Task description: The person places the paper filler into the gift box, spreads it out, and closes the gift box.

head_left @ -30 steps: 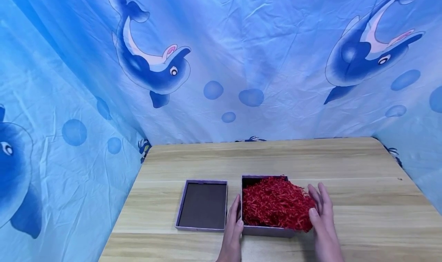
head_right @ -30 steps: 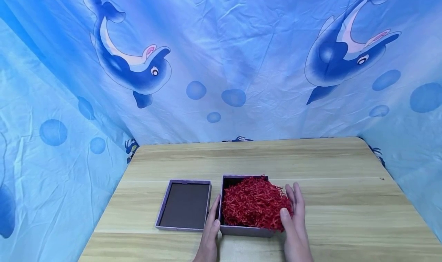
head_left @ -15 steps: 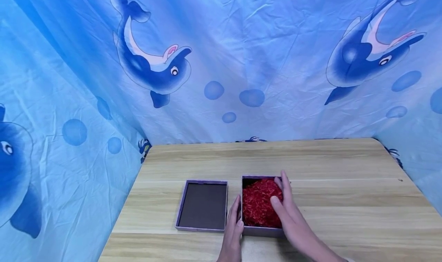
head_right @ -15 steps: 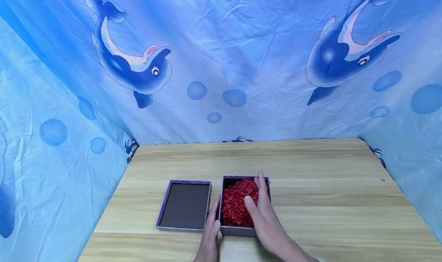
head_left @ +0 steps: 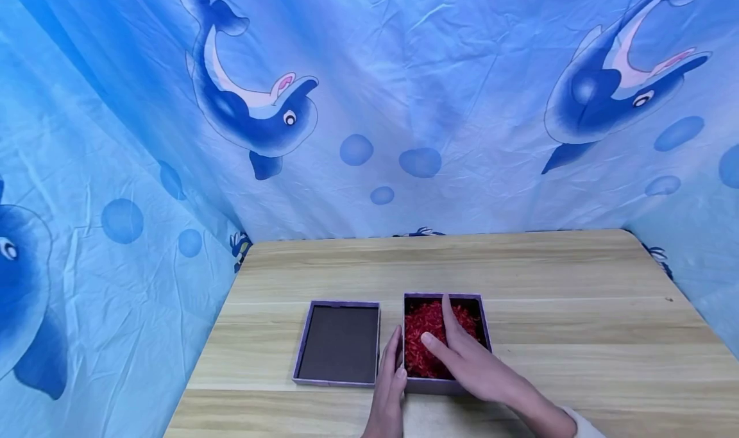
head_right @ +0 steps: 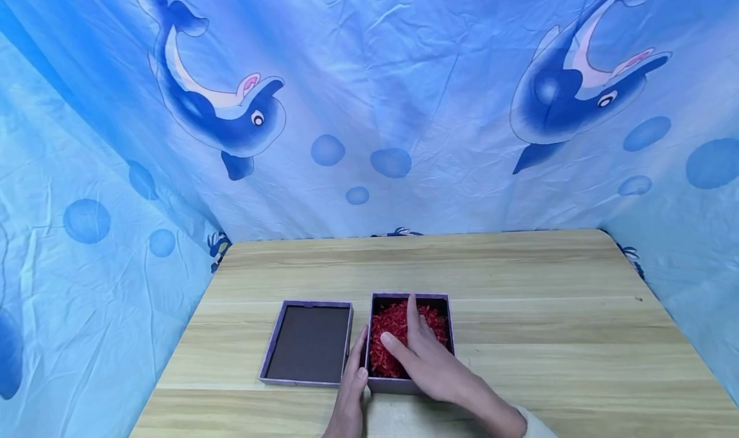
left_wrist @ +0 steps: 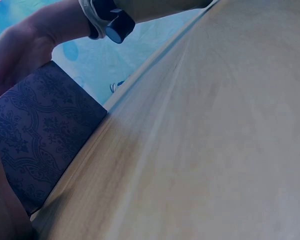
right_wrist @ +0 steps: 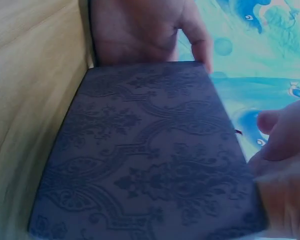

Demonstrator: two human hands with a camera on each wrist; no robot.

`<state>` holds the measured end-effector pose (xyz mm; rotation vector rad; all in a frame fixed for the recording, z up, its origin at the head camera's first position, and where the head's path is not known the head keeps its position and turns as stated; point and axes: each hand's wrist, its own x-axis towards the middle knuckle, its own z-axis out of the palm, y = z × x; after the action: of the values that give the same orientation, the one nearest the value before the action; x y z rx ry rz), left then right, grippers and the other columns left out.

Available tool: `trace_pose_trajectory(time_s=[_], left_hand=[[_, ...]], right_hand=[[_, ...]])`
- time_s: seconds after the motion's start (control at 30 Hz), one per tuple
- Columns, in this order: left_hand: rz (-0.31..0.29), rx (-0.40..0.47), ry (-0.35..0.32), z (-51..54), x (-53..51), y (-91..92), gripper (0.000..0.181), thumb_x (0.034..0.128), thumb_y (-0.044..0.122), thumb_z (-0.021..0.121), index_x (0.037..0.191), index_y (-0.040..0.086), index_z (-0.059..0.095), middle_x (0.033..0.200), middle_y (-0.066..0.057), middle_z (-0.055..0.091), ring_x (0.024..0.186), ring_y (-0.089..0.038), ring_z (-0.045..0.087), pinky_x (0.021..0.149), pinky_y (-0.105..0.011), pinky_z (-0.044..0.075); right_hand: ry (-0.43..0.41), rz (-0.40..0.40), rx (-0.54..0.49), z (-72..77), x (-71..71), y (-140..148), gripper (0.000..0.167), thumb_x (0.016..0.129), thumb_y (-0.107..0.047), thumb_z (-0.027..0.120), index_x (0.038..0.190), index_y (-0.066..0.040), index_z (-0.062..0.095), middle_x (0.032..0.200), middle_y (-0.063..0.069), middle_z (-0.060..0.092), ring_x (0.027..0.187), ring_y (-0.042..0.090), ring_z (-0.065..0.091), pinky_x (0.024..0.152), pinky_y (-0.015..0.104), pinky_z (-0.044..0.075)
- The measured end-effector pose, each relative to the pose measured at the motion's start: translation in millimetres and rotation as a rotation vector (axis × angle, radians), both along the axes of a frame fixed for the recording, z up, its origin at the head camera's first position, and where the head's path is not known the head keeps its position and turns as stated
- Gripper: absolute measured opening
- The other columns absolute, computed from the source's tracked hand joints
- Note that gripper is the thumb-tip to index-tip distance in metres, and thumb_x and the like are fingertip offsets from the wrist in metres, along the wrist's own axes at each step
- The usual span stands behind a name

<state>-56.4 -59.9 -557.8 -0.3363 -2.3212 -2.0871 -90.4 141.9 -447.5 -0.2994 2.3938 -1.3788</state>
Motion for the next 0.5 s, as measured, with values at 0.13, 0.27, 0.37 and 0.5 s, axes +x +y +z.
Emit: trace_pose_trajectory(time_s=[0.13,0.27,0.37,0.5], left_hand=[[-0.005,0.004,-0.015,0.3,-0.3,-0.3,0.064,0.1147,0.023,0.036,0.178,0.023,0.028,0.182,-0.009,0.029,0.165,-0.014,0.024,0.13,-0.031,0.019],[-0.007,0.002,-0.048,1.4,-0.3,-0.5,0.064,0.1153,0.025,0.035,0.178,0.024,0.027,0.183,-0.006,0.027,0.167,-0.017,0.022,0.131,-0.037,0.016],[-0.014,-0.006,-0.06,2.5,-0.6,-0.5,0.064,0.1158,0.027,0.034,0.179,0.024,0.024,0.183,-0.007,0.025,0.168,-0.024,0.02,0.132,-0.046,0.014],[-0.021,-0.008,-0.065,2.9,-0.7,-0.3,0.064,0.116,0.027,0.033,0.179,0.025,0.022,0.184,-0.007,0.023,0.168,-0.027,0.019,0.132,-0.047,0.012]], right_hand=[[0.039,-0.037,-0.036,6.6,6.5,7,0.086,0.12,-0.048,0.042,0.177,-0.015,-0.012,0.183,0.02,-0.005,0.165,0.052,0.007,0.126,0.08,0.013],[0.123,-0.062,-0.075,17.6,14.9,17,0.079,0.12,-0.04,0.042,0.179,-0.023,-0.008,0.184,0.021,0.008,0.164,0.053,0.014,0.121,0.085,0.021],[0.204,-0.109,-0.115,25.3,19.8,25,0.075,0.121,-0.034,0.041,0.18,-0.024,-0.004,0.183,0.022,0.016,0.164,0.054,0.019,0.12,0.082,0.026],[0.272,-0.195,-0.185,30.6,24.8,35,0.069,0.122,-0.03,0.036,0.18,-0.025,0.0,0.183,0.021,0.02,0.162,0.058,0.022,0.118,0.081,0.029]])
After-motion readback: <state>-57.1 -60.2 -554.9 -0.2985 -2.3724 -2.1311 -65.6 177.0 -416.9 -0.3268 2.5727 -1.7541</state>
